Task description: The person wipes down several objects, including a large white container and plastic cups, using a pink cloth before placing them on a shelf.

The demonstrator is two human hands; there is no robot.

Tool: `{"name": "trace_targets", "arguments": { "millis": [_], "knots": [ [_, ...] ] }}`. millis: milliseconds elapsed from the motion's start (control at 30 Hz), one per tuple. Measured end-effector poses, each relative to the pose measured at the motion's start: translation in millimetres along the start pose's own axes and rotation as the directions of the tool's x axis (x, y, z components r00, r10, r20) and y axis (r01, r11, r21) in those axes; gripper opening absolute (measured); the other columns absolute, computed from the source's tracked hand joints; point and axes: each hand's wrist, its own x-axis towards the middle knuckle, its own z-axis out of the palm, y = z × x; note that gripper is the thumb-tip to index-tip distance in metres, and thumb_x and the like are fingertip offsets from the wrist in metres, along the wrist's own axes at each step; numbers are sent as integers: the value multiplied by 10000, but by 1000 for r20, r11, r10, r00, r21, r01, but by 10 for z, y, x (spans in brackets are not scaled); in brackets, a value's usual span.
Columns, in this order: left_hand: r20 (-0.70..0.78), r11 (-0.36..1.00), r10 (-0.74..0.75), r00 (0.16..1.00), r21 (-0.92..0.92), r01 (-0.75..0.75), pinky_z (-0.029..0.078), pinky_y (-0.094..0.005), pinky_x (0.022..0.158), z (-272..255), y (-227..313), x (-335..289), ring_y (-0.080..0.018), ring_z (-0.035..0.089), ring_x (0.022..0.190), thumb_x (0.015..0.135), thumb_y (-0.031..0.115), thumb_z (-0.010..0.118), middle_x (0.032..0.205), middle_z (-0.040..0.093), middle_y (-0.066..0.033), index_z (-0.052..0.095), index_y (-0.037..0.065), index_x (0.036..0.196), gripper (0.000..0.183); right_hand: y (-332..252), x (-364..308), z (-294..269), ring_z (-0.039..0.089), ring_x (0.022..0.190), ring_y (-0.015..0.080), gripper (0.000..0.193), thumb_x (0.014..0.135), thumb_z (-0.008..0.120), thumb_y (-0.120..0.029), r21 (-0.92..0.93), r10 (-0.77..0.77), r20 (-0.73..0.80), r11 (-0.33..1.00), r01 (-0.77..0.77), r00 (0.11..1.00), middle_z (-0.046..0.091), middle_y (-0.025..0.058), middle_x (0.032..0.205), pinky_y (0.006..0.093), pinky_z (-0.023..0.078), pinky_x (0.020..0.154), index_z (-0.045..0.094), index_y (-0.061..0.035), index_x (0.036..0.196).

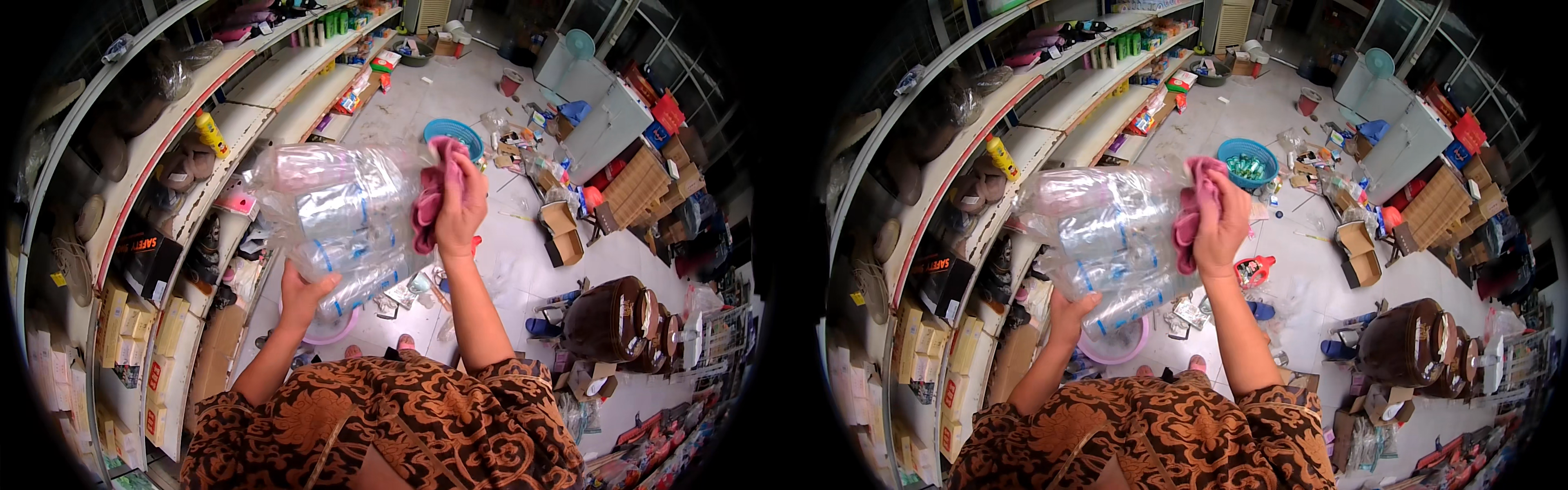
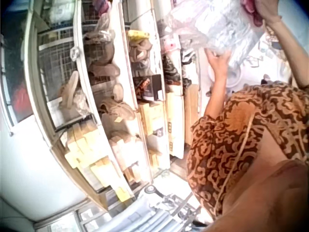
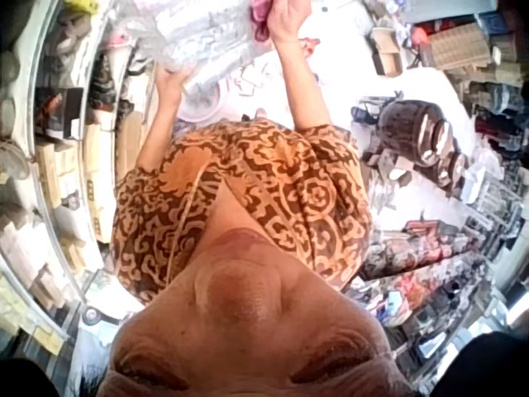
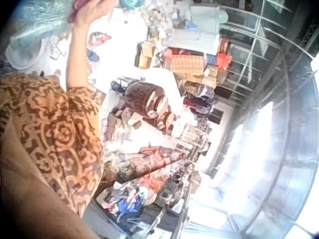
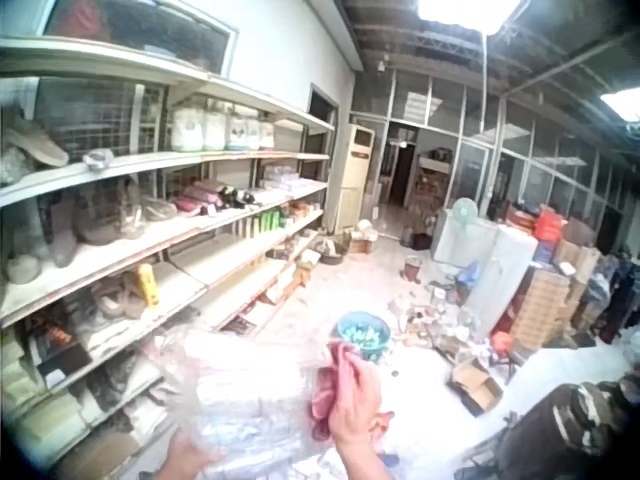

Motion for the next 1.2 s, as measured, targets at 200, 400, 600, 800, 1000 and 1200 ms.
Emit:
{"name": "trace_targets", "arguments": {
  "millis": [200, 400, 600, 800, 1000, 1200],
  "knots": [
    [108, 621, 451, 886, 674, -399, 433, -343, 886, 228, -183, 93, -251, 536, 1056, 619, 178, 793, 1158, 520, -128, 482, 14, 1189, 669, -607, -657, 310, 593, 951, 243, 260, 689, 628, -93, 282, -693, 507, 696, 661, 513, 624, 81, 979, 391, 463, 843, 644, -113, 948],
    [71, 797, 293, 953, 533, -285, 420, -359, 881, 481, 24, -44, -265, 508, 1005, 542, 174, 833, 1078, 485, -129, 520, -1, 1085, 651, 382, 352, -276, 597, 968, 218, 218, 849, 496, 39, -19, -91, 223, 995, 98, 971, 623, 109, 1074, 292, 452, 858, 606, -11, 1030],
    [220, 615, 296, 929, 701, -362, 405, -359, 892, 723, 43, 37, -286, 491, 1006, 522, 237, 843, 1049, 480, -129, 510, -6, 1069, 685, -186, 56, 5, 555, 1113, 260, 243, 850, 512, 21, 274, -256, 469, 952, 136, 845, 611, 112, 1090, 380, 372, 1016, 589, -58, 1066],
    [225, 583, 321, 920, 719, -379, 416, -370, 912, 810, 97, -21, -301, 490, 1065, 500, 219, 859, 1131, 460, -154, 528, 5, 1068, 691, 134, 475, -163, 573, 1056, 306, 314, 770, 515, 61, 163, -362, 516, 931, 326, 777, 621, 127, 1045, 445, 384, 1008, 590, -55, 1052],
    [342, 562, 238, 909, 715, -416, 418, -375, 918, 906, 107, -41, -306, 488, 1070, 489, 259, 853, 1131, 459, -141, 544, 34, 1077, 701, 550, 490, -360, 585, 858, 109, 254, 826, 499, 7, 164, 270, 556, 892, -422, 786, 627, 49, 915, 252, 472, 755, 579, 2, 1067],
    [342, 657, 96, 935, 684, -318, 384, -358, 972, 903, -199, 37, -241, 483, 1133, 490, 293, 845, 1134, 500, -130, 509, 39, 1182, 810, -358, 22, -210, 596, 870, 274, 259, 794, 527, 25, 557, -570, 742, 817, 148, 354, 585, 117, 1034, 309, 488, 762, 596, -72, 1024]
  ]
}}
